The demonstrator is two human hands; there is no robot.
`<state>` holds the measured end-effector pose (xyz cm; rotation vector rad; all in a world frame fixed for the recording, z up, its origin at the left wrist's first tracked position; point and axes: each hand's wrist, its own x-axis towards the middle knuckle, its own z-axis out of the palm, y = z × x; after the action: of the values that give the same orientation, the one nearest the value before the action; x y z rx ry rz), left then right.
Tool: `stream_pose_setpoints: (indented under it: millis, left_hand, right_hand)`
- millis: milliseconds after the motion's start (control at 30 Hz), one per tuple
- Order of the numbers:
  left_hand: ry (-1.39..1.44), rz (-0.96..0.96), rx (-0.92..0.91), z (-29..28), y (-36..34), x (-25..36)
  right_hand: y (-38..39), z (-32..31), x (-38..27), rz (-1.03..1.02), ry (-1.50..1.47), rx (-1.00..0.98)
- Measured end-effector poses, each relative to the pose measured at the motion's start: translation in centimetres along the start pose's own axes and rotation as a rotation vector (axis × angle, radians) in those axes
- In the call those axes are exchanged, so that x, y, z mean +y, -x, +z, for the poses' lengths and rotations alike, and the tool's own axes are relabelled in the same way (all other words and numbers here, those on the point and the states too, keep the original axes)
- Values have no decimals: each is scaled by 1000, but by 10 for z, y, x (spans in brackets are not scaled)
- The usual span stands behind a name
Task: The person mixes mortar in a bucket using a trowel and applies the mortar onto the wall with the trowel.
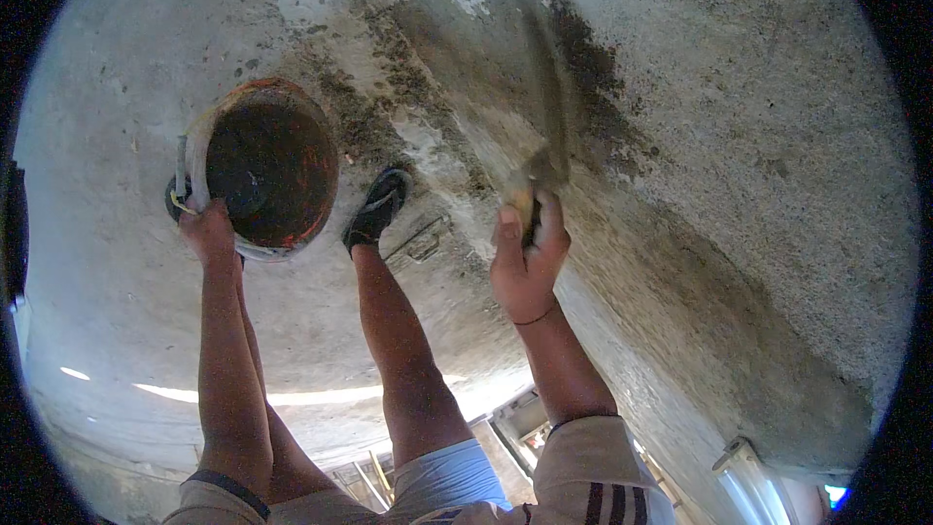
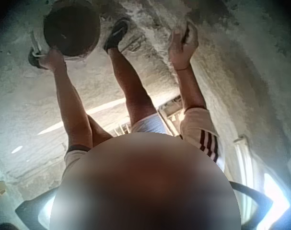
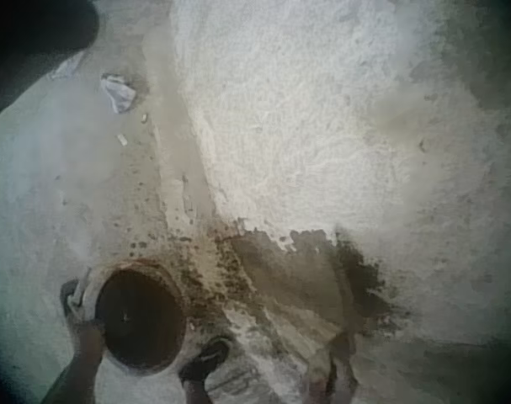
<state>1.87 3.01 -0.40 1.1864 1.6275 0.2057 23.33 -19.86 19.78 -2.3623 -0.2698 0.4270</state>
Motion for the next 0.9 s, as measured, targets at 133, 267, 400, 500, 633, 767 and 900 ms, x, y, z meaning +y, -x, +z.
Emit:
stream_pose_setpoints:
  millis: [133,267,400,500,633,767,900]
  left_hand:
    - [18,-60,34,2,4,8]
    - [-27,-88,23,1,2,6]
    - [-66,-3,28,0,-1,5]
    - [-87,-44,42,3,6,13]
    - [-6,-66,40,0,0,6]
    - [-65,-85,85,3,1,2]
    - [-65,20,44,-2,-8,-17]
  right_hand:
    - [-8,16,3,144,-135,-93]
    - [-20,18,13,148,-210,-112]
    - [-22,12,9,135,-142,-107]
    - [0,18,-13,257,-213,-51]
    - [21,24,-16,209,-271,-6]
    - [11,13,5,38,0,-106]
    - [-11,25,13,-64,195,-94]
